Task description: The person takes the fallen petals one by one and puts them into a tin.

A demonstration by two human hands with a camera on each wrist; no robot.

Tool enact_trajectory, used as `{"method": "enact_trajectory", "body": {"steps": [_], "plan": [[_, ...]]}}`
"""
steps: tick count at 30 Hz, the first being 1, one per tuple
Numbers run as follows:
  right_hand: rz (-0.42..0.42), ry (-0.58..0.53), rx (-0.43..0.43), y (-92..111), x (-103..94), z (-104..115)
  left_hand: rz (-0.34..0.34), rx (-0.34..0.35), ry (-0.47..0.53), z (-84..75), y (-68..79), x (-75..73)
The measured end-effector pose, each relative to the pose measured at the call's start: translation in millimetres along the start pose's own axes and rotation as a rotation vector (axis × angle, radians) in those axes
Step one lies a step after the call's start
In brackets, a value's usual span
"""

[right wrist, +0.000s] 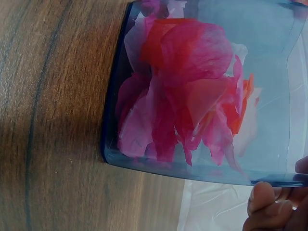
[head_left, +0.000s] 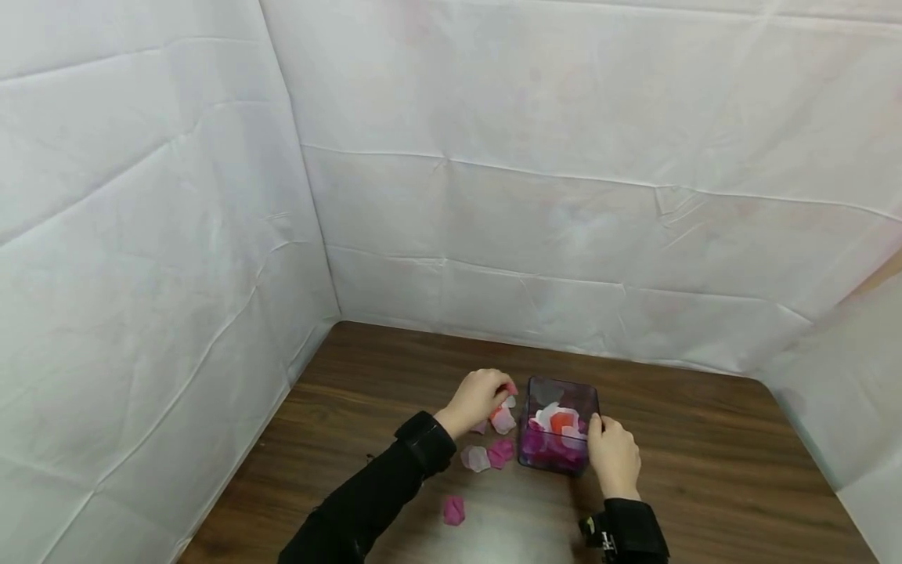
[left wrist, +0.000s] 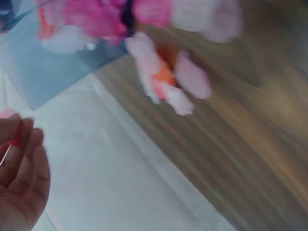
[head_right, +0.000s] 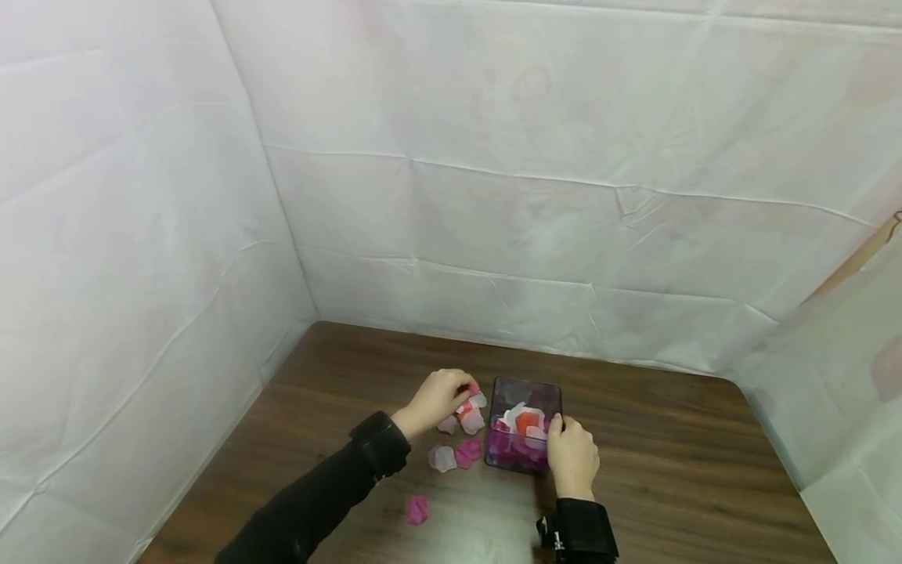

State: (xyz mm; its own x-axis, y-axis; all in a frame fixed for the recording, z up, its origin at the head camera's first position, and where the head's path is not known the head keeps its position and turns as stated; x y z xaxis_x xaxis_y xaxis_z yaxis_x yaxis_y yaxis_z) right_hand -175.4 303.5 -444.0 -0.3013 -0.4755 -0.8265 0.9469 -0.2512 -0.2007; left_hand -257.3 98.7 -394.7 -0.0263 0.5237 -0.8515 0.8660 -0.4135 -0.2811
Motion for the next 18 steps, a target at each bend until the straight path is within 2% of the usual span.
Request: {"method": "enact_trajectory", "body": {"steps": [3, 5, 9, 12, 14, 16, 18], "plan": [[0.005, 0.000, 0.008, -0.6, 1.1, -0.5, -0.014, 0.012, 0.040, -17.9, -10.8, -2.4], [0.006, 0.003, 0.005, -1.3, 0.3, -0.6, 0.001, 0.028, 0.061, -32.3, -18.0, 0.3], [-0.002, 0.004, -0.008, -2.6, -1.4, 0.9, 0.102, 0.071, 0.074, -55.4, -28.8, 16.9], [-0.006, 0.002, -0.013, -2.3, -1.2, 1.7, 0.197, 0.097, 0.037, -64.7, -30.0, 32.1], [-0.002, 0.001, -0.013, -1.9, -0.2, 1.4, 0.235, 0.116, 0.010, -67.7, -28.2, 39.4], [0.003, -0.001, -0.012, -1.3, 0.4, 0.9, 0.245, 0.134, -0.010, -69.6, -25.9, 43.0], [0.003, 0.001, -0.010, -1.0, 0.0, 0.2, 0.227, 0.158, -0.012, -71.1, -24.3, 42.5]]}}
Point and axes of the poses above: each hand's wrist, its own y-axis away from the middle knuckle, its own x-axis out of the palm, z = x × y, the point moved 7 cm from there along -y, towards the middle knuckle, and after that the axes turned 14 degrees about -x, right-handed, at the moved point
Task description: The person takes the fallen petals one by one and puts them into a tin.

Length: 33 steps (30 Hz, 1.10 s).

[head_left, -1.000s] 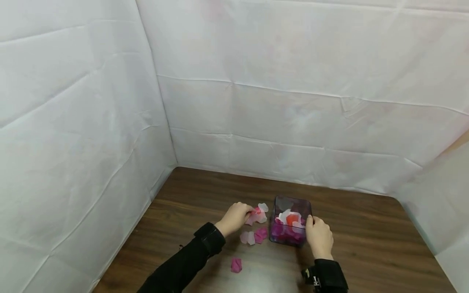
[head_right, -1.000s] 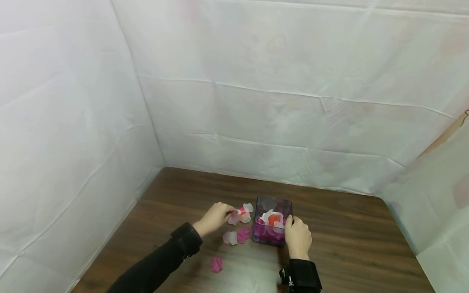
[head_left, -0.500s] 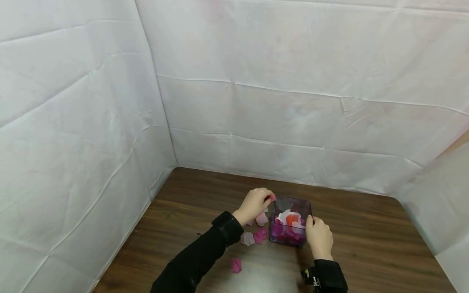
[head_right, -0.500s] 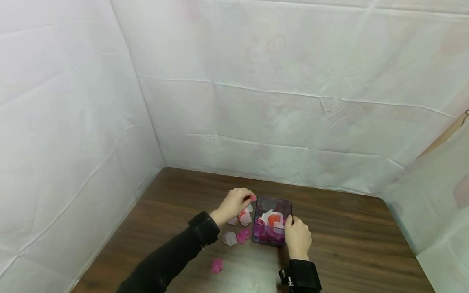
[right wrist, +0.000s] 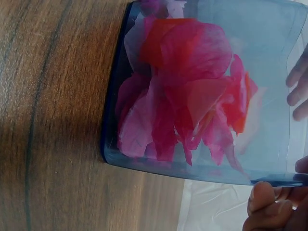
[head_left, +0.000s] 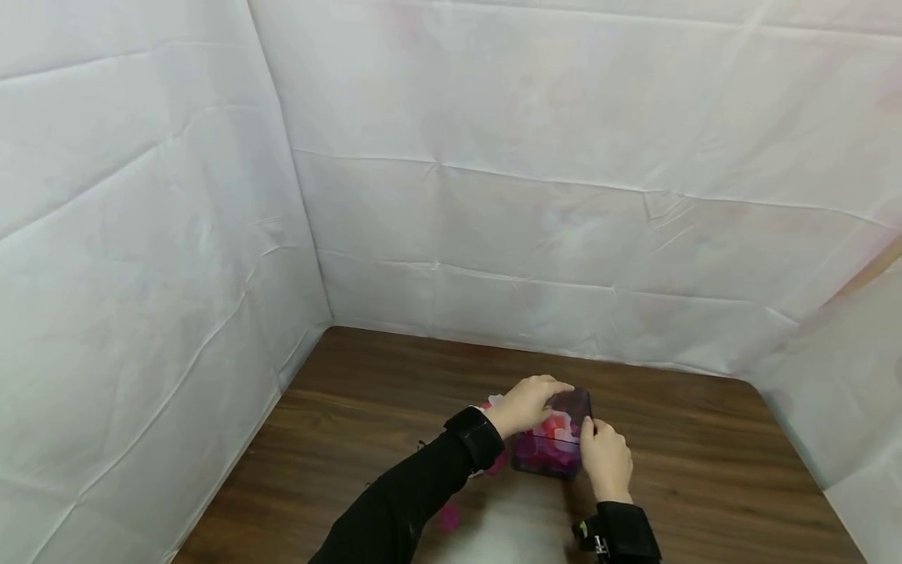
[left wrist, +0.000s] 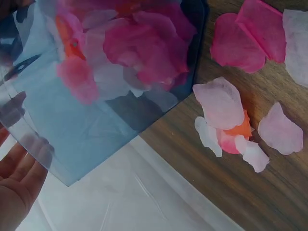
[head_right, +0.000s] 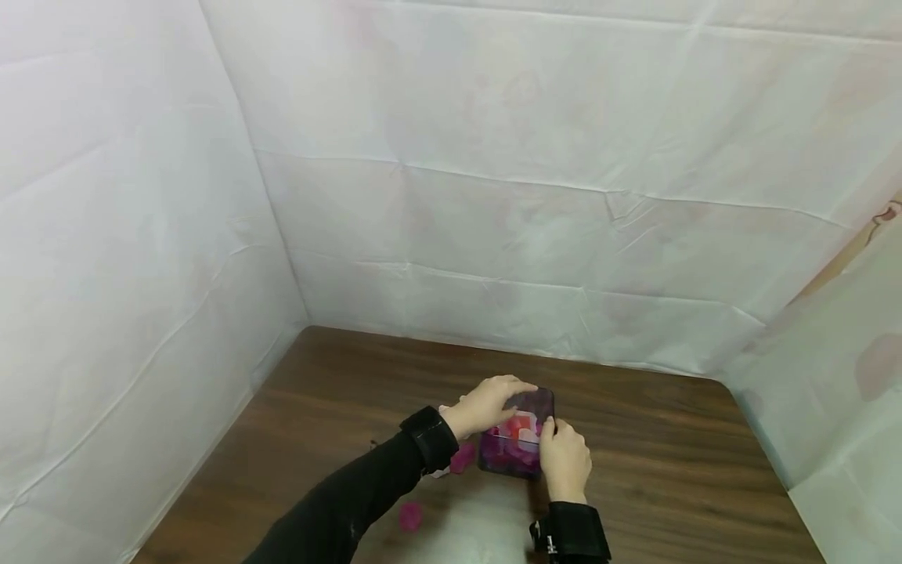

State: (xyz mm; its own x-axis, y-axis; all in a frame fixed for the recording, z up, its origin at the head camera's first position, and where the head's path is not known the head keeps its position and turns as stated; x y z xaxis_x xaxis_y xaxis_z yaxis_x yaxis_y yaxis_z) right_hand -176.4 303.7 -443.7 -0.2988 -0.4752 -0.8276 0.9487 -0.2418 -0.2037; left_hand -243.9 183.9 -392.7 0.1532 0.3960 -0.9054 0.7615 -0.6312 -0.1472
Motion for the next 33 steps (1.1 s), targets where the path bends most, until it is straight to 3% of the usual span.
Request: {"method": "enact_trajectory", "body": {"steps": [6, 9, 12, 17, 21, 27, 33], "plan": [[-0.031, 0.010, 0.002, -0.4, -3.0, 1.0, -0.143, 0.029, -0.015, 9.0, 9.2, -18.2], [-0.025, 0.006, 0.001, -0.3, -2.3, 2.3, -0.213, -0.014, -0.005, 28.4, 17.8, -27.2], [-0.018, 0.001, 0.007, -0.2, -1.3, 2.5, -0.237, -0.088, 0.036, 55.8, 27.0, -28.9], [-0.041, 0.007, 0.015, -1.9, -4.2, 1.6, -0.211, -0.193, 0.042, 101.3, 37.1, -9.6], [-0.039, 0.009, 0.006, -3.0, -5.2, 3.1, -0.159, -0.228, 0.010, 124.8, 46.1, 15.2], [-0.025, 0.007, -0.006, -4.1, -1.4, 6.9, -0.111, -0.168, -0.095, 138.4, 58.1, 45.5], [-0.015, 0.007, -0.004, -2.5, 3.2, 5.8, -0.154, -0.154, -0.159, 141.0, 65.9, 54.6]]}}
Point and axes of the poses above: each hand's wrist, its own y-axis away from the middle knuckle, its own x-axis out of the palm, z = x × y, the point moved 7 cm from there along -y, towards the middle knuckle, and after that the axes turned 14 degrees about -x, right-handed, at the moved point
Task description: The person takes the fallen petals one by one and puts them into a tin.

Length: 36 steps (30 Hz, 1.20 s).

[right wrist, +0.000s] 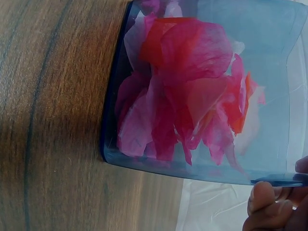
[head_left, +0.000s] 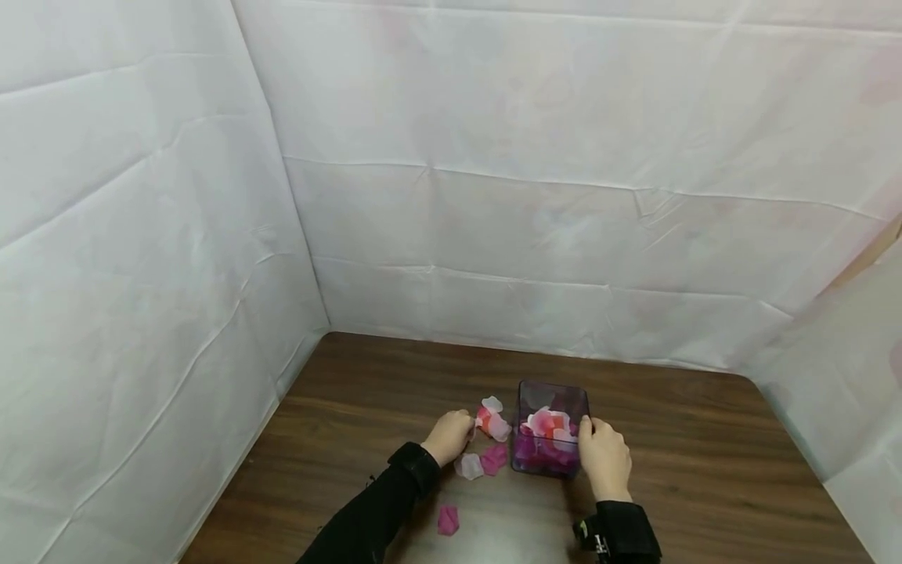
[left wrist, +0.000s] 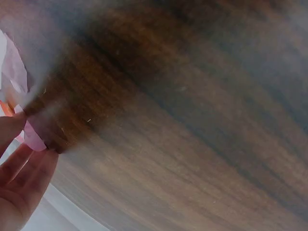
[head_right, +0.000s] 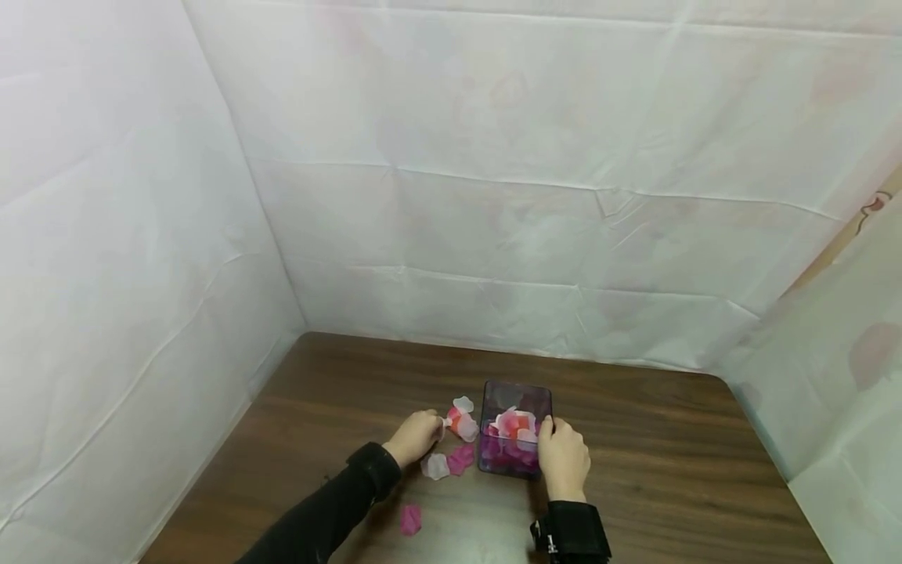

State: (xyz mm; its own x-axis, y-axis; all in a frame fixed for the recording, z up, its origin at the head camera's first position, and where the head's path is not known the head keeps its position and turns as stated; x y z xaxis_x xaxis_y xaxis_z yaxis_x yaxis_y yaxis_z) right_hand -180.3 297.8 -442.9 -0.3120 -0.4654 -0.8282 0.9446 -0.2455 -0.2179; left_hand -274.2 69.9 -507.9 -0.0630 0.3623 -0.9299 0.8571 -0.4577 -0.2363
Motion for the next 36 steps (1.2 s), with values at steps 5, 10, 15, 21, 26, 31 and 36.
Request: {"method": "enact_trajectory", "body": {"steps": [5, 10, 15, 21, 26, 31, 36], "plan": [[-0.011, -0.005, 0.005, -0.8, 0.7, -0.8, -0.016, -0.004, -0.006, 4.0, -2.4, -12.5], [-0.020, -0.009, 0.002, -3.4, 0.6, -0.1, 0.061, -0.027, 0.069, 15.2, -13.0, -31.6], [-0.017, -0.009, 0.001, -3.3, 1.8, -1.4, 0.063, -0.090, 0.197, 16.6, -21.7, -55.9], [-0.015, -0.009, -0.001, -2.8, 1.7, -1.3, 0.018, 0.009, 0.314, -29.6, -35.9, -84.2], [-0.009, -0.010, 0.003, -3.5, 0.4, -0.5, 0.007, 0.140, 0.280, -84.9, -41.0, -91.8], [-0.012, -0.008, 0.008, -4.2, -1.2, -0.9, 0.091, 0.228, 0.196, -123.3, -42.9, -77.3], [0.008, -0.014, 0.005, -3.4, 0.9, -1.8, 0.083, 0.294, 0.034, -141.2, -44.4, -60.4]]}}
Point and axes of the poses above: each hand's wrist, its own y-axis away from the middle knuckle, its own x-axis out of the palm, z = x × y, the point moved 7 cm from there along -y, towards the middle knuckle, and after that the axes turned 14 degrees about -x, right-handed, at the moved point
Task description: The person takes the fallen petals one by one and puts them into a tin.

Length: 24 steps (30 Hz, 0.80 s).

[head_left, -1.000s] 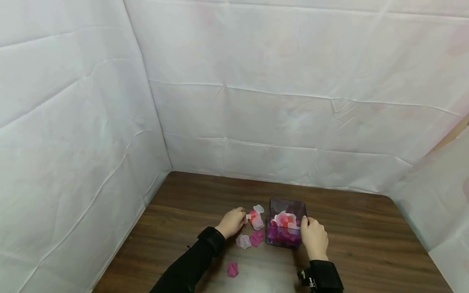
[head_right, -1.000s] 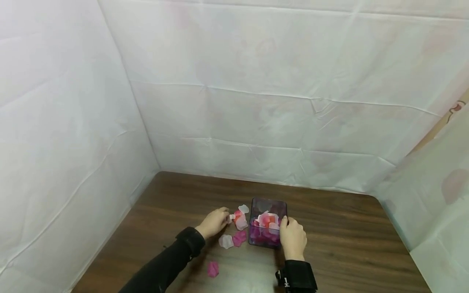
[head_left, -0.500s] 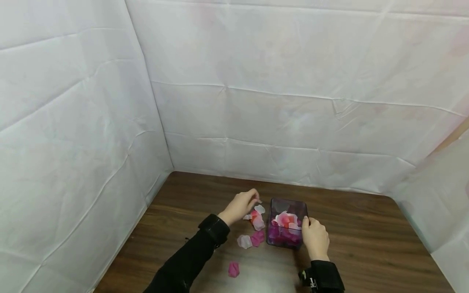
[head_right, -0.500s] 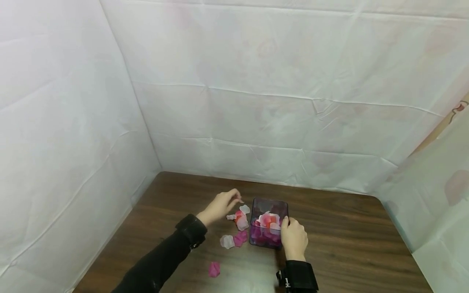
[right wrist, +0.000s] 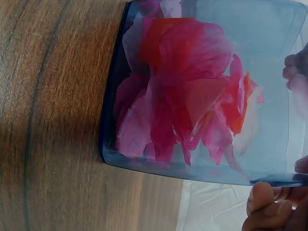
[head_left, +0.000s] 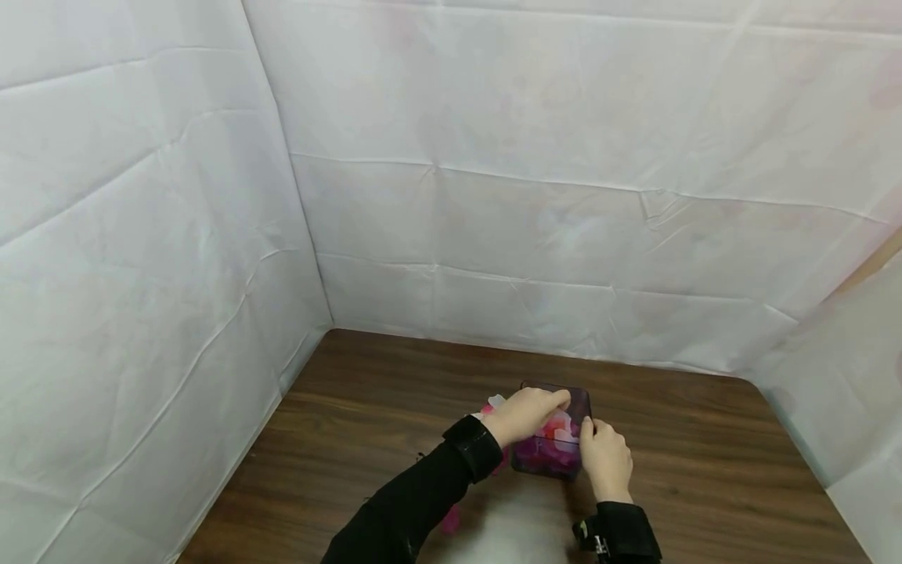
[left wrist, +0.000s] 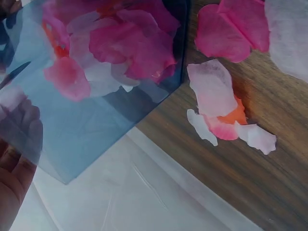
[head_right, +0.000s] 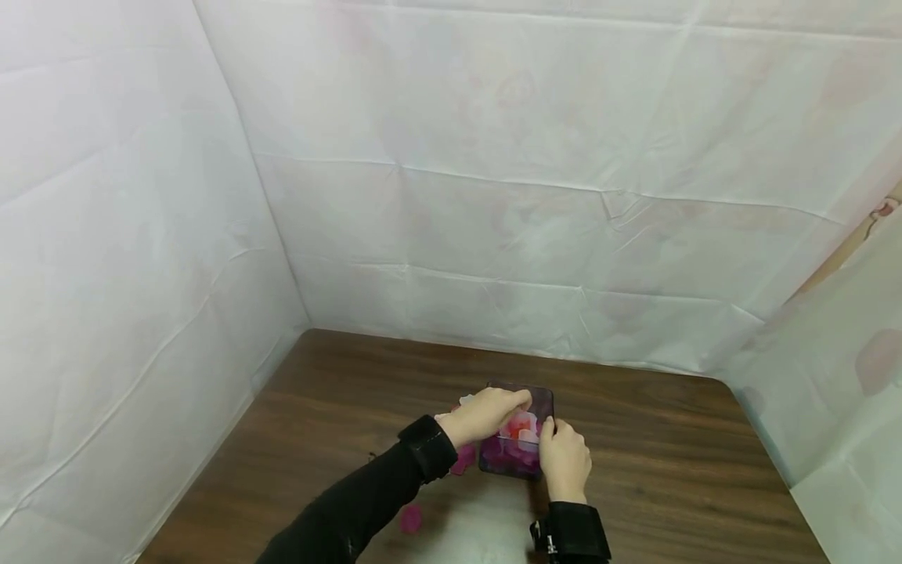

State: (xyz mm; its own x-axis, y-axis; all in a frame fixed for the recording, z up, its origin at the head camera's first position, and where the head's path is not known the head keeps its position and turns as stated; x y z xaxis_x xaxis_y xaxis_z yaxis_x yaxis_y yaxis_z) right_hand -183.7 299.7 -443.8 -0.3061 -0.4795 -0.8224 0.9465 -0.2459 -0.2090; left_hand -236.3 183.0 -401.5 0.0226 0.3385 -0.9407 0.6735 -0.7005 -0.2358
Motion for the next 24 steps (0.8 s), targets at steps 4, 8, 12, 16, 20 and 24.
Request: {"method": "enact_trajectory", "body": {"steps": [4, 8, 12, 16, 20, 24], "plan": [[0.013, -0.003, 0.006, 1.7, 1.3, 0.0, 0.015, 0.029, -0.107, -4.9, -2.8, 9.9], [0.007, -0.004, 0.003, 0.6, 1.8, 1.3, 0.069, 0.011, -0.120, -2.3, -3.3, 13.9], [-0.006, -0.003, -0.006, -1.2, 2.9, 0.6, 0.061, -0.016, -0.058, 3.5, -1.3, 6.6], [-0.013, 0.005, -0.015, -1.0, 2.2, 0.1, -0.022, -0.029, 0.003, 13.8, 8.6, -7.8], [-0.017, 0.004, -0.022, -2.9, 1.6, 0.6, -0.166, -0.062, 0.055, 39.5, 29.2, -22.1], [-0.047, 0.002, -0.023, -6.0, -1.0, 0.7, -0.270, -0.114, 0.074, 72.0, 58.8, -21.9]]}}
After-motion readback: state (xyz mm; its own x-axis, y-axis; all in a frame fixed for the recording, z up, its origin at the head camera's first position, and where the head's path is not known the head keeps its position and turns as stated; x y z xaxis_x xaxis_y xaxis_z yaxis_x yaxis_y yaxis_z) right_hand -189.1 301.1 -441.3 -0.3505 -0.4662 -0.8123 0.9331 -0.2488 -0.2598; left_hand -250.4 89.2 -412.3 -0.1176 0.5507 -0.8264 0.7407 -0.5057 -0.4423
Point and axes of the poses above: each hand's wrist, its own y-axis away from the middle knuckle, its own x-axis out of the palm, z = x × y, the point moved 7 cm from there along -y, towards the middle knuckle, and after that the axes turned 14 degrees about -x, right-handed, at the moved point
